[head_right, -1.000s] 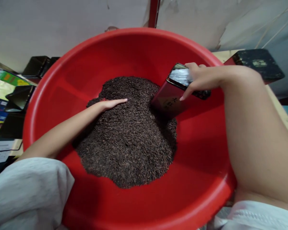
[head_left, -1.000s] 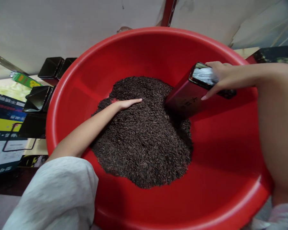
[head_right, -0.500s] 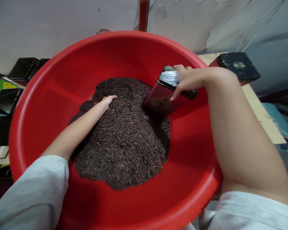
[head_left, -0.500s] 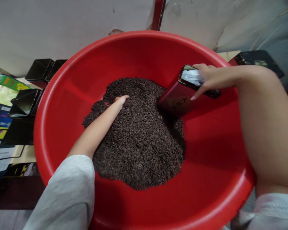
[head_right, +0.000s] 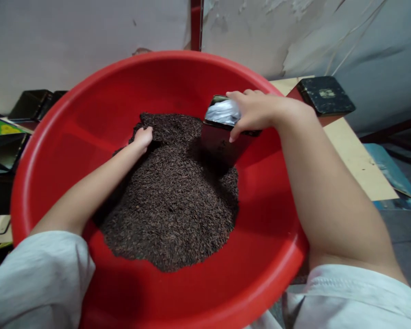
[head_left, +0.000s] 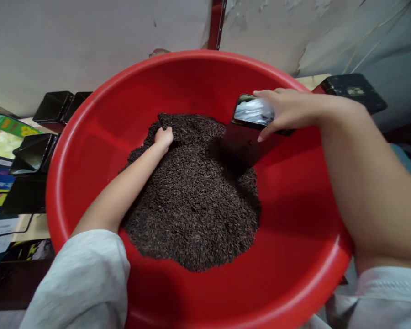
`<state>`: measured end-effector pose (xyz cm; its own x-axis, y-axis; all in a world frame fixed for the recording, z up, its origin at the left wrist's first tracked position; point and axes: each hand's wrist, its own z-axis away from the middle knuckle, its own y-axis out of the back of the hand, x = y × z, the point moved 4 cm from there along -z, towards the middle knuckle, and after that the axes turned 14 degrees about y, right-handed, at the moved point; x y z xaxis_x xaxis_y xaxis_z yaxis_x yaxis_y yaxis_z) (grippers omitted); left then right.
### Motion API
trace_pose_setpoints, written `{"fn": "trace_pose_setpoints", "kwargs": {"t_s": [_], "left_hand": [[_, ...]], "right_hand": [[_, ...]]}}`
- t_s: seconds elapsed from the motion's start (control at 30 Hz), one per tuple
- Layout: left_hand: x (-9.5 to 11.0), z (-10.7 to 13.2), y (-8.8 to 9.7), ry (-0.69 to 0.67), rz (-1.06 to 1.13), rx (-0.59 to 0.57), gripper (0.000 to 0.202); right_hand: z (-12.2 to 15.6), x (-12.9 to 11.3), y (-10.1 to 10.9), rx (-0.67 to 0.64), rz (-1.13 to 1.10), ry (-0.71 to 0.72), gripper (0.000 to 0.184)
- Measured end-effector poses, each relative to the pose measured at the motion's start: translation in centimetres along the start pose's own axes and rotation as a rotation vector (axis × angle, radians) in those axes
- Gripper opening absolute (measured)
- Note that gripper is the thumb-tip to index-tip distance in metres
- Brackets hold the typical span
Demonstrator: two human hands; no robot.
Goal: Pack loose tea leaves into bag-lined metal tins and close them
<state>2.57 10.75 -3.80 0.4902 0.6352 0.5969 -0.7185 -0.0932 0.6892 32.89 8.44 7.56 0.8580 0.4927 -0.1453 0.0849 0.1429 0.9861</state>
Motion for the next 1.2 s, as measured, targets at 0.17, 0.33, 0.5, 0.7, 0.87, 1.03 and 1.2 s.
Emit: {"fn": "trace_pose_setpoints", "kwargs": {"t_s": [0.17, 0.33, 0.5, 0.7, 0.87, 1.03, 1.2], "left_hand": [[0.4, 2.3, 3.8, -0.165, -0.183, 0.12, 0.029], [2.8, 5.8, 6.5, -0.539, -0.492, 0.24, 0.036], [4.6, 9.1, 9.4, -0.643, -0.642, 0.408, 0.052], [4.3, 10.5, 12.3, -0.688, -0.388, 0.409, 0.04], [4.4, 12.4, 12.8, -0.746, -0.315, 0.483, 0.035], [5.0, 14.5, 13.3, -0.784, -0.319, 0.621, 0.036], [5.1, 15.6, 13.6, -0.818, -0.27, 0.645, 0.039]], "right_hand": [[0.6, -5.1, 2.5, 0.001, 0.079, 0.107, 0.123], [2.1, -7.4, 4.5, 0.225, 0.028, 0.258, 0.119], [1.4, -10.1, 2.7, 0.167, -0.058, 0.407, 0.124], [-0.1, -11.0, 0.8, 0.221, -0.312, 0.447, 0.102], [-0.6, -10.4, 0.7, 0.45, -0.562, 0.355, 0.066], [-0.2, -10.9, 1.0, 0.553, -0.613, 0.294, 0.022], [-0.3, -11.6, 1.5, 0.448, -0.596, 0.36, 0.011]]}}
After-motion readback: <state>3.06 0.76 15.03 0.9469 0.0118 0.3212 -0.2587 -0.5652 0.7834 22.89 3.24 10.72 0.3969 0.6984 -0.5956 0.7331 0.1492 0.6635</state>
